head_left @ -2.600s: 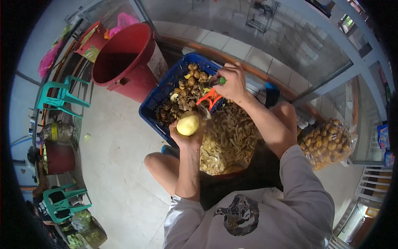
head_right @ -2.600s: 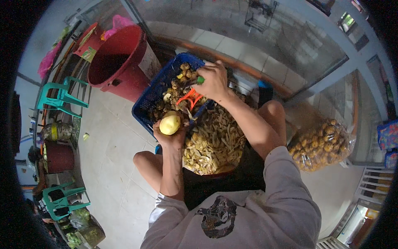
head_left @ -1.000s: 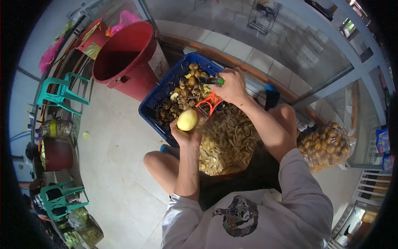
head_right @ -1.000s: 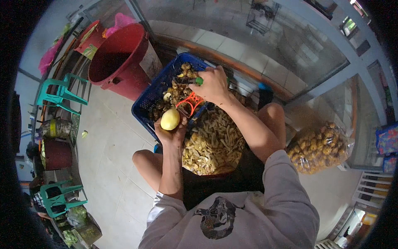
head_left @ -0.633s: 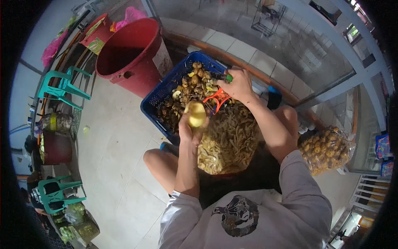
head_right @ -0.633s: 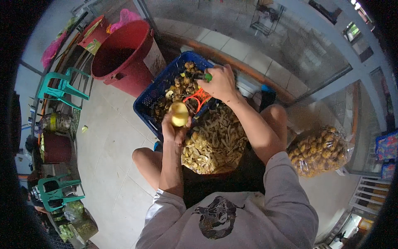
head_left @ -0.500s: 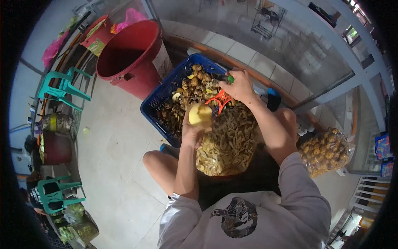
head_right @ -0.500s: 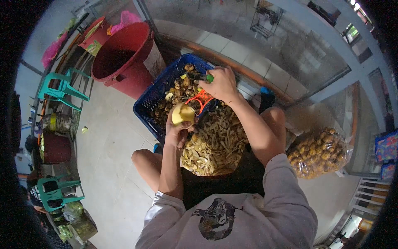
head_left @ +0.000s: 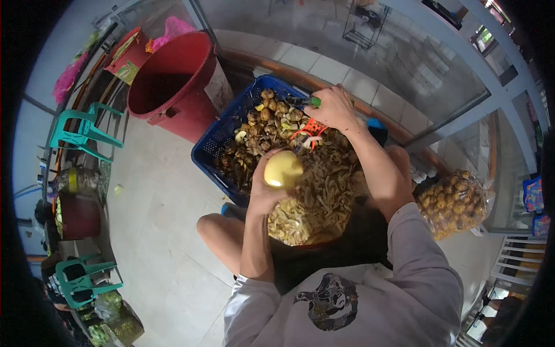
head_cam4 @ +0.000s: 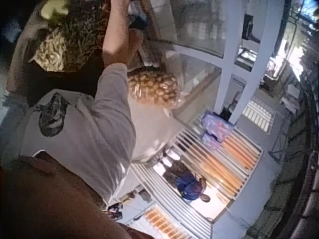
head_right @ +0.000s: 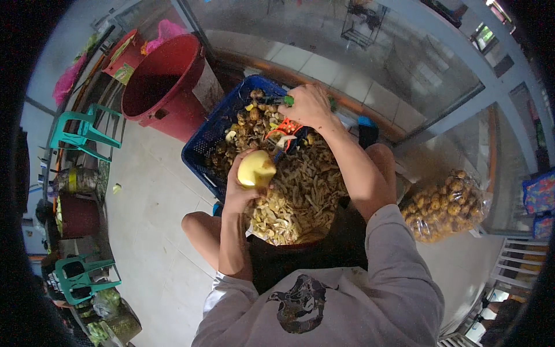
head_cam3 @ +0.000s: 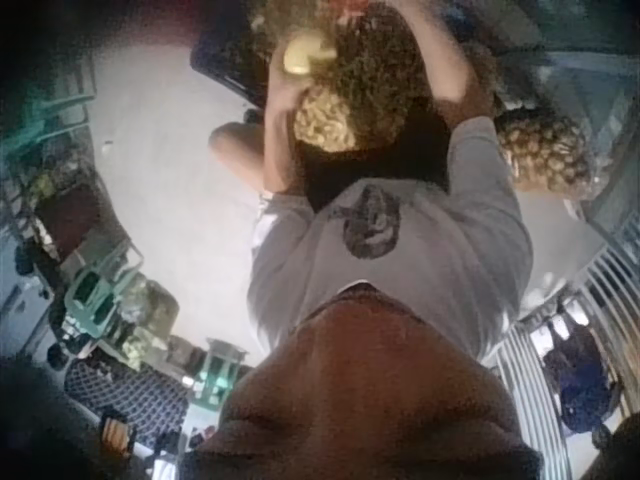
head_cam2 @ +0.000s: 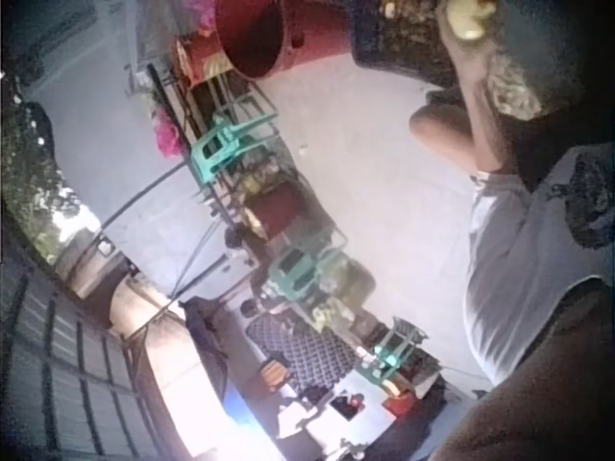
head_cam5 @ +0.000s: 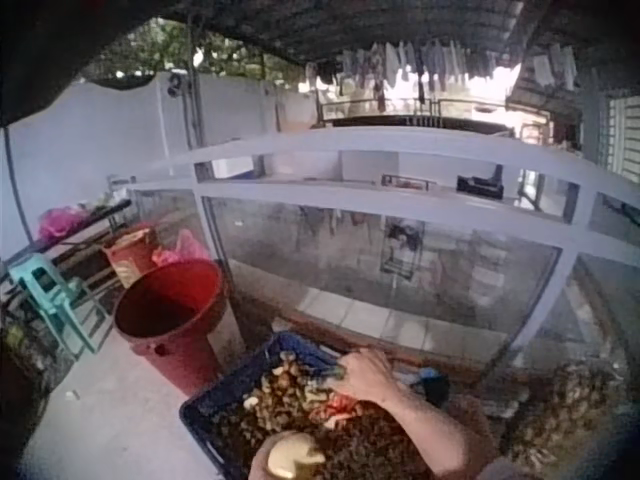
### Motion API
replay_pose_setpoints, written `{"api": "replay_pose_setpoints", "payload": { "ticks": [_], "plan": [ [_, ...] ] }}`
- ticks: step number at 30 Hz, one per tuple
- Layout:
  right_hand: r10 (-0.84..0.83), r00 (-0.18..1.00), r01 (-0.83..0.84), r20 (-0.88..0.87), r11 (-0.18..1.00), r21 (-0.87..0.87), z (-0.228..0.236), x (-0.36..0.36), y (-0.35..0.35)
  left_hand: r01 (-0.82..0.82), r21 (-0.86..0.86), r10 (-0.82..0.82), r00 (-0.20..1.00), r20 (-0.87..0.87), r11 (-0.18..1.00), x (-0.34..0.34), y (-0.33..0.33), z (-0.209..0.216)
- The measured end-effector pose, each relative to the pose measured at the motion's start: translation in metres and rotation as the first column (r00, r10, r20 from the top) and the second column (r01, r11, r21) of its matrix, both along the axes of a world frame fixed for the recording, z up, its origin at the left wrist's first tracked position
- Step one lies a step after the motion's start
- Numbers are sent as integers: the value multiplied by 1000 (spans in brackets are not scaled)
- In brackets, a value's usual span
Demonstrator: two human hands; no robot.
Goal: The person peels potatoes using a red peeler over a blue crate filled with potato peels.
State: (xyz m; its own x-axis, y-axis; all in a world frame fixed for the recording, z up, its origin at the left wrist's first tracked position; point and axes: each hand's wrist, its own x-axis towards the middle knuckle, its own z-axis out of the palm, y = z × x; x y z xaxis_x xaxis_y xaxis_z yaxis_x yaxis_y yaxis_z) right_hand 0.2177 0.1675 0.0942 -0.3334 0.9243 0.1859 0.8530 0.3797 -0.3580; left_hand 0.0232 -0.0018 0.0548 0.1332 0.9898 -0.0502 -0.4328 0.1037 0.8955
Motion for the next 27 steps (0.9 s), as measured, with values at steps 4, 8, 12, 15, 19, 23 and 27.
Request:
{"api": "replay_pose_setpoints", "payload": {
  "ticks": [4,8,12,15,19,23,27],
  "plan": [
    [47,977,-44,-208,999,20,-9,-9,-8,13,-40,-1,960,282,999,-12,5,-11],
    [292,929,-288,-230,956,51,8,-28,-26,-59,-80,86,917,389,995,-11,1,-23],
    [95,935,-86,-342,995,43,-4,-12,-2,48,-46,-20,870,493,998,2,2,-28],
    [-88,871,6,-483,986,-168,-7,-8,-8,53,-250,123,763,635,967,9,-3,-22],
    [409,860,-353,-304,908,223,10,-21,-30,61,-458,254,764,593,887,4,-1,-24],
    [73,956,-39,-284,992,121,4,-1,-2,159,-223,27,756,654,962,7,-3,-27],
    [360,895,-322,-263,930,179,12,-22,-26,138,-220,5,836,549,966,1,-3,-30]
  ]
}}
